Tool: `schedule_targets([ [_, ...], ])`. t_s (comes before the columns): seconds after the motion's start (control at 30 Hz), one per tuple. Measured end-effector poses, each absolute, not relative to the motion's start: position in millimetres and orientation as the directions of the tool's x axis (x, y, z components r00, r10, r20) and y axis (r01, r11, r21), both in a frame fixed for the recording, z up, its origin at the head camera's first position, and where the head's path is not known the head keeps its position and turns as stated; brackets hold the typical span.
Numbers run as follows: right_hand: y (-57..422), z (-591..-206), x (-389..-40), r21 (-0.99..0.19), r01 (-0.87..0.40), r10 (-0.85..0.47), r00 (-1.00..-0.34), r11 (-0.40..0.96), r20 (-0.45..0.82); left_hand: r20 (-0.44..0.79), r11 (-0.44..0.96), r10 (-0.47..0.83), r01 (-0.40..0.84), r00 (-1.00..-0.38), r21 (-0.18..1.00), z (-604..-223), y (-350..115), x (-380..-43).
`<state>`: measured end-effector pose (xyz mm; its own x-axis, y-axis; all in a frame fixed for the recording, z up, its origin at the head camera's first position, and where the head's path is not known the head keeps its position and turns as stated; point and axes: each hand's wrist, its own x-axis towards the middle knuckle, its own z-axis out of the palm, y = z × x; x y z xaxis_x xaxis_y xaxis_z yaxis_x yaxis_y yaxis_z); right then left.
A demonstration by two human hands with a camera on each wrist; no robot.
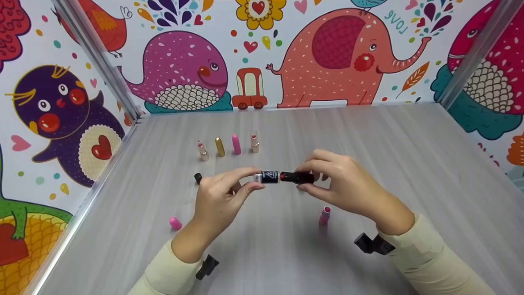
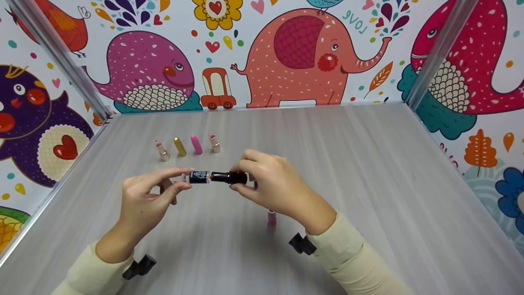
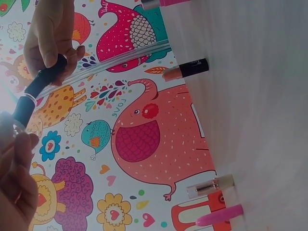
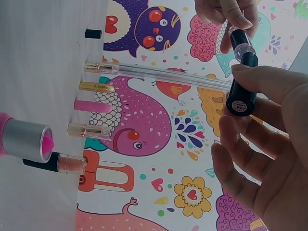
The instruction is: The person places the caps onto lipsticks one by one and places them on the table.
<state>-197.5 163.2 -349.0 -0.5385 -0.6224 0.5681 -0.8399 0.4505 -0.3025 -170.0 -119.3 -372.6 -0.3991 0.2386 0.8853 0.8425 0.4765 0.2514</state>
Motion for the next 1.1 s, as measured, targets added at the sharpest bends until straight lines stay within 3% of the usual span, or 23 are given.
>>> schedule_targets([
  [0.53,154.6,-350.2,-188.4,-0.248,-0.883,-0.659,-0.464,0.398,0.592,0.799,0.494,0.347,0.819,-0.492,0.290,-377.0,-112.4,-161.2],
  [1.1,152.0,-348.0,-185.4,-0.238,-0.919,-0.641,-0.390,0.314,0.661,0.827,0.440,0.345,0.855,-0.444,0.275,-376.9,-108.2,-159.1],
])
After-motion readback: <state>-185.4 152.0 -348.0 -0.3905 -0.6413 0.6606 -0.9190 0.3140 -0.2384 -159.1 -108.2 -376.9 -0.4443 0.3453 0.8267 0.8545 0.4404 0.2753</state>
